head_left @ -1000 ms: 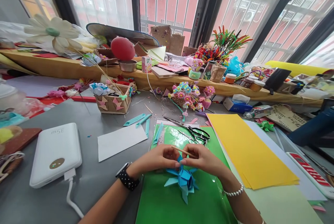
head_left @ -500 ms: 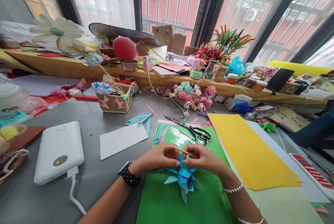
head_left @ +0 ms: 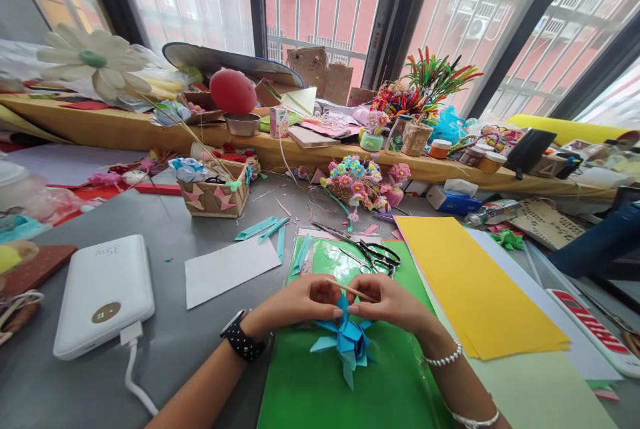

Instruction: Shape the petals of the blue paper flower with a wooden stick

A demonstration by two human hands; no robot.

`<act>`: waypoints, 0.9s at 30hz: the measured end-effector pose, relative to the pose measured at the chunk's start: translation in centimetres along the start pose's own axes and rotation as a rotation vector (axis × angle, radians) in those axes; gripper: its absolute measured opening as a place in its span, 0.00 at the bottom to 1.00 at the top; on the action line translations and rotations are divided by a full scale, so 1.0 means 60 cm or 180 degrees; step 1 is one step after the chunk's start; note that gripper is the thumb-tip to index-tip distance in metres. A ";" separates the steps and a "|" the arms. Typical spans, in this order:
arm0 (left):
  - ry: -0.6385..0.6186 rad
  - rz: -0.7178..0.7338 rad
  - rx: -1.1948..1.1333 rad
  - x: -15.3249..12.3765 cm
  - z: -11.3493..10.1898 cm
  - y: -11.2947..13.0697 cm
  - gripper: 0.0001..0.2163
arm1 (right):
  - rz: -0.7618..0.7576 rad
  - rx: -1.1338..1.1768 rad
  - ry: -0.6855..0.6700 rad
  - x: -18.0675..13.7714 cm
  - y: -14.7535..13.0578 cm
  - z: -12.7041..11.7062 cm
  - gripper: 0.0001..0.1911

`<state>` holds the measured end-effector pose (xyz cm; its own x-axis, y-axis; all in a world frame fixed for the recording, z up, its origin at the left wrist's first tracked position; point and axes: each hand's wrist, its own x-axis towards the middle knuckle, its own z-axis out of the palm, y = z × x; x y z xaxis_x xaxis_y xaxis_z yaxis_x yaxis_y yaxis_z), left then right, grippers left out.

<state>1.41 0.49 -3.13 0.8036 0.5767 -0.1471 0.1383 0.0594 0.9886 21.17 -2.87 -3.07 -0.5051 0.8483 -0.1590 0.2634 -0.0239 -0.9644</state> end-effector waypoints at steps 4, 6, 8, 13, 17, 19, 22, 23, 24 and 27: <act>0.0080 0.0089 -0.0078 0.003 0.001 -0.002 0.12 | -0.0041 -0.0005 0.0138 0.000 -0.002 0.002 0.09; 0.0114 0.0130 -0.0101 0.003 0.002 -0.003 0.12 | -0.0067 -0.0038 0.0205 0.000 -0.003 0.003 0.08; 0.0149 0.0157 -0.0097 0.003 0.003 -0.003 0.12 | -0.0093 -0.0087 0.0274 -0.001 -0.004 0.005 0.06; 0.0255 0.0191 0.0017 0.003 0.005 -0.004 0.12 | -0.0160 -0.0265 0.0465 -0.001 -0.007 0.009 0.04; 0.0342 0.0226 0.0202 0.004 0.006 -0.004 0.12 | -0.0195 -0.0415 0.0591 -0.004 -0.009 0.014 0.04; 0.0393 0.0246 0.0327 0.004 0.006 -0.003 0.10 | -0.0215 -0.0499 0.0665 -0.005 -0.010 0.016 0.04; 0.0510 0.0266 0.0555 0.004 0.006 -0.002 0.08 | -0.0246 -0.0643 0.0772 -0.006 -0.010 0.019 0.04; 0.0552 0.0273 0.0634 0.003 0.007 -0.001 0.07 | -0.0257 -0.0694 0.0804 -0.005 -0.010 0.020 0.04; 0.0593 0.0282 0.0710 0.003 0.007 0.000 0.06 | -0.0268 -0.0746 0.0834 -0.005 -0.010 0.021 0.03; 0.0702 0.0329 0.0908 0.002 0.009 0.004 0.04 | -0.0308 -0.0913 0.0936 -0.004 -0.011 0.023 0.03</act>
<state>1.86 0.11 -2.91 0.6820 0.7313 -0.0056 0.2436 -0.2198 0.9446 20.00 -3.79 -2.68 -0.2937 0.9552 0.0367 0.4653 0.1764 -0.8674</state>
